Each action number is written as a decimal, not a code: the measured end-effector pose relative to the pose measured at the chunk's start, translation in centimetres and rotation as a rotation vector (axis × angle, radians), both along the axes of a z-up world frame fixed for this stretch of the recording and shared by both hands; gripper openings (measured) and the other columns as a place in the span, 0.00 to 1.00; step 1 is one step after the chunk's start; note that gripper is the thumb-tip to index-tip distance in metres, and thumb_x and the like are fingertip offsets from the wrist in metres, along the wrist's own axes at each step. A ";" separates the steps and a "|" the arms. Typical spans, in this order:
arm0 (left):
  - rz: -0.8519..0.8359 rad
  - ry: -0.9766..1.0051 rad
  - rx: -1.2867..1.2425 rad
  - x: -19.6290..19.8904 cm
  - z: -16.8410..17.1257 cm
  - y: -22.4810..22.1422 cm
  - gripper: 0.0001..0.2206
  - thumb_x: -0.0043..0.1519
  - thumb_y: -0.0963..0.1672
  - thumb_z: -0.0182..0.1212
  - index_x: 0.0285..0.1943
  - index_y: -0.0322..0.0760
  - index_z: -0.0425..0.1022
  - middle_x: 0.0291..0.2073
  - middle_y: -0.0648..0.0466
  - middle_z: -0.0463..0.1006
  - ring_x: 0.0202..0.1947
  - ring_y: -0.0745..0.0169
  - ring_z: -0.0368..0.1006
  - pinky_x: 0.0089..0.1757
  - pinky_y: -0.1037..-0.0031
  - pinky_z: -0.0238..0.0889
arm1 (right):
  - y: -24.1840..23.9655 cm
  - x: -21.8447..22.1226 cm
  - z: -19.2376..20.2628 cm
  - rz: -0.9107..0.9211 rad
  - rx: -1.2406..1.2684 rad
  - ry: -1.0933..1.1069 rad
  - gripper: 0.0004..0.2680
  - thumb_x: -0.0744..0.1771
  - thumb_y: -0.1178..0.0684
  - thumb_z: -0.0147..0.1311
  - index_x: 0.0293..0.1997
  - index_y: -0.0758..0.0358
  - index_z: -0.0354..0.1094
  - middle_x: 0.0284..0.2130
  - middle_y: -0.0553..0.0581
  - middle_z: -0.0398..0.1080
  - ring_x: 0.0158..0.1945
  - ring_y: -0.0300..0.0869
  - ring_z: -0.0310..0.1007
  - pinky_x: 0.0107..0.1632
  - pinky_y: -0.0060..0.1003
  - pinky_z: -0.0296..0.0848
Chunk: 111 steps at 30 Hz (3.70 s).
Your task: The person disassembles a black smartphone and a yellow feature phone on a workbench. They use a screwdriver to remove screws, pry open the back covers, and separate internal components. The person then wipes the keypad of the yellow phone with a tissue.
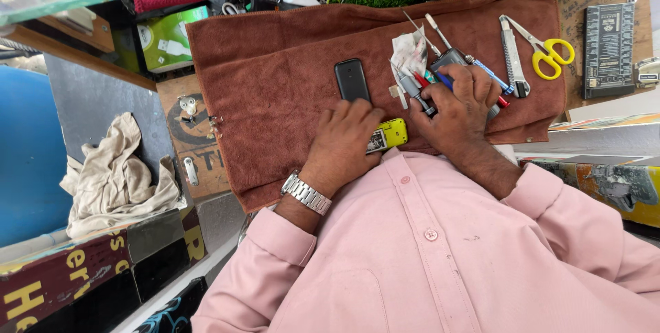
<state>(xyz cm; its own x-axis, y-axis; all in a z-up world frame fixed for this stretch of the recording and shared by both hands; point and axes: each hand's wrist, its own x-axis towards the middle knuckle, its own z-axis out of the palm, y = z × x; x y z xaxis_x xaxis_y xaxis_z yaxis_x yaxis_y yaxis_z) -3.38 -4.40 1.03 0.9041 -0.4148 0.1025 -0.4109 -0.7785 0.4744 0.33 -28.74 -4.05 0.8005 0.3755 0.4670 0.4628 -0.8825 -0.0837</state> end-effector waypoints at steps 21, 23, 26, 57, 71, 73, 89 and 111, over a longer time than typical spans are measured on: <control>0.313 -0.067 0.030 2.0 -1.3 4.1 0.25 0.48 0.56 0.78 0.49 0.43 0.83 0.63 0.47 0.63 0.66 0.36 0.52 0.58 0.41 0.54 | 0.0 0.4 -0.5 -0.008 0.001 -0.039 0.08 0.64 0.46 0.71 0.35 0.51 0.73 0.59 0.54 0.61 0.65 0.51 0.54 0.65 0.56 0.52; 0.293 -0.081 0.001 2.1 -1.8 4.7 0.21 0.52 0.55 0.76 0.48 0.44 0.83 0.62 0.47 0.66 0.65 0.37 0.53 0.57 0.42 0.54 | 0.0 0.4 -0.4 -0.015 -0.002 -0.030 0.08 0.64 0.47 0.70 0.34 0.51 0.73 0.58 0.54 0.62 0.65 0.51 0.55 0.65 0.55 0.52; 0.315 -0.098 -0.068 2.2 -2.6 5.1 0.14 0.61 0.53 0.69 0.46 0.43 0.83 0.59 0.49 0.72 0.63 0.42 0.59 0.55 0.47 0.56 | 0.0 0.4 -0.1 -0.016 0.045 -0.017 0.07 0.63 0.48 0.70 0.33 0.51 0.73 0.56 0.52 0.64 0.64 0.50 0.57 0.64 0.53 0.52; 0.198 -0.034 -0.034 1.0 -3.3 0.9 0.28 0.49 0.53 0.77 0.58 0.47 0.78 0.64 0.53 0.61 0.66 0.46 0.52 0.60 0.47 0.44 | 0.3 1.0 3.0 0.318 1.080 0.399 0.08 0.79 0.50 0.38 0.54 0.64 0.45 0.51 0.68 0.73 0.42 0.40 0.76 0.47 0.31 0.78; 0.208 -0.152 -0.019 0.7 -4.2 0.9 0.31 0.53 0.57 0.72 0.65 0.49 0.75 0.63 0.53 0.61 0.66 0.50 0.52 0.59 0.46 0.41 | 4.3 1.3 4.7 0.399 0.518 0.225 0.05 0.75 0.62 0.46 0.54 0.70 0.53 0.43 0.65 0.75 0.43 0.49 0.80 0.44 0.39 0.79; 0.213 -0.192 -0.017 0.8 -4.6 0.7 0.27 0.58 0.58 0.71 0.64 0.52 0.75 0.65 0.54 0.62 0.68 0.51 0.51 0.60 0.47 0.41 | 4.1 1.2 4.2 0.386 0.513 0.239 0.05 0.75 0.62 0.47 0.53 0.70 0.53 0.43 0.66 0.75 0.42 0.48 0.80 0.43 0.39 0.79; 0.223 -0.128 -0.021 1.0 -5.4 0.5 0.26 0.55 0.58 0.69 0.61 0.52 0.77 0.64 0.51 0.63 0.68 0.49 0.50 0.60 0.46 0.39 | 4.0 1.4 3.7 0.442 0.422 0.230 0.04 0.75 0.62 0.45 0.52 0.69 0.52 0.44 0.68 0.73 0.41 0.46 0.79 0.41 0.35 0.79; 0.243 -0.195 -0.051 0.5 -4.9 0.5 0.26 0.56 0.57 0.69 0.61 0.50 0.76 0.62 0.53 0.64 0.67 0.51 0.54 0.60 0.47 0.43 | 4.6 2.7 5.6 0.428 0.262 0.273 0.07 0.71 0.56 0.55 0.48 0.68 0.62 0.37 0.64 0.72 0.40 0.55 0.76 0.42 0.46 0.74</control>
